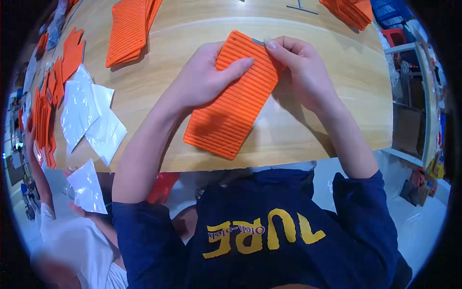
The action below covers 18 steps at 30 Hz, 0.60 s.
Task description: Manually folding and assembling orange corrugated components by inserting white and metal strips.
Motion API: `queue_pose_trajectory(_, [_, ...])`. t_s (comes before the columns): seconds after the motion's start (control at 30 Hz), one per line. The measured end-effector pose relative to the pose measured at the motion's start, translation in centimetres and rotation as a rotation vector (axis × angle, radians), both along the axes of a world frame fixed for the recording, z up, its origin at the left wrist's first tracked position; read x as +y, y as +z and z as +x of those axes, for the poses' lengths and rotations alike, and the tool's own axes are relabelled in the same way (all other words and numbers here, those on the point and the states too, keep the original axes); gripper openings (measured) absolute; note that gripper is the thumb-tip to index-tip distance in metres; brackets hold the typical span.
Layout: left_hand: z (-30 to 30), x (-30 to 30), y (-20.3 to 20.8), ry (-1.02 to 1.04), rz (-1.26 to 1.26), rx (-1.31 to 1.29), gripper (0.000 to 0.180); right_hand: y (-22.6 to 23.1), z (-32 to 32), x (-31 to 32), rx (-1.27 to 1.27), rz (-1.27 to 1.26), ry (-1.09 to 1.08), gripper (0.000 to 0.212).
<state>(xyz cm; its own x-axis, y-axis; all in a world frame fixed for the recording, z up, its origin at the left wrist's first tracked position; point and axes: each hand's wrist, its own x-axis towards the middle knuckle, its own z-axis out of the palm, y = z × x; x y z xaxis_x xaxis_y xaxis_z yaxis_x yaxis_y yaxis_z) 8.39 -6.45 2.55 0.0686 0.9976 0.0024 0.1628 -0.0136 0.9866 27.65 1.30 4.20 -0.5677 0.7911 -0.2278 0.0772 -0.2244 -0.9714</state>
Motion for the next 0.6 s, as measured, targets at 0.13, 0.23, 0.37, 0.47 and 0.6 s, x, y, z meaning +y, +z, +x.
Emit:
queue_pose_trajectory(0.13, [0.3, 0.0, -0.1, -0.005, 0.031, -0.008, 0.023, 0.2, -0.2, -0.5, 0.111, -0.115, -0.021, 0.027])
queue_pose_trajectory(0.23, [0.2, 0.2, 0.6, -0.057, -0.014, -0.011, 0.022, 0.1, -0.2, -0.2, 0.014, -0.032, -0.019, 0.027])
queue_pose_trajectory(0.37, [0.3, 0.3, 0.4, -0.079, -0.026, -0.025, 0.022, -0.1, -0.2, -0.2, 0.016, -0.010, -0.011, 0.027])
queue_pose_trajectory(0.47, [0.5, 0.4, 0.1, -0.083, -0.023, -0.039, 0.022, -0.3, -0.3, -0.2, 0.050, -0.015, -0.004, 0.027])
queue_pose_trajectory(0.6, [0.6, 0.5, -0.4, -0.095, 0.017, -0.017, 0.022, -0.7, -0.4, -0.2, 0.085, 0.022, -0.009, 0.026])
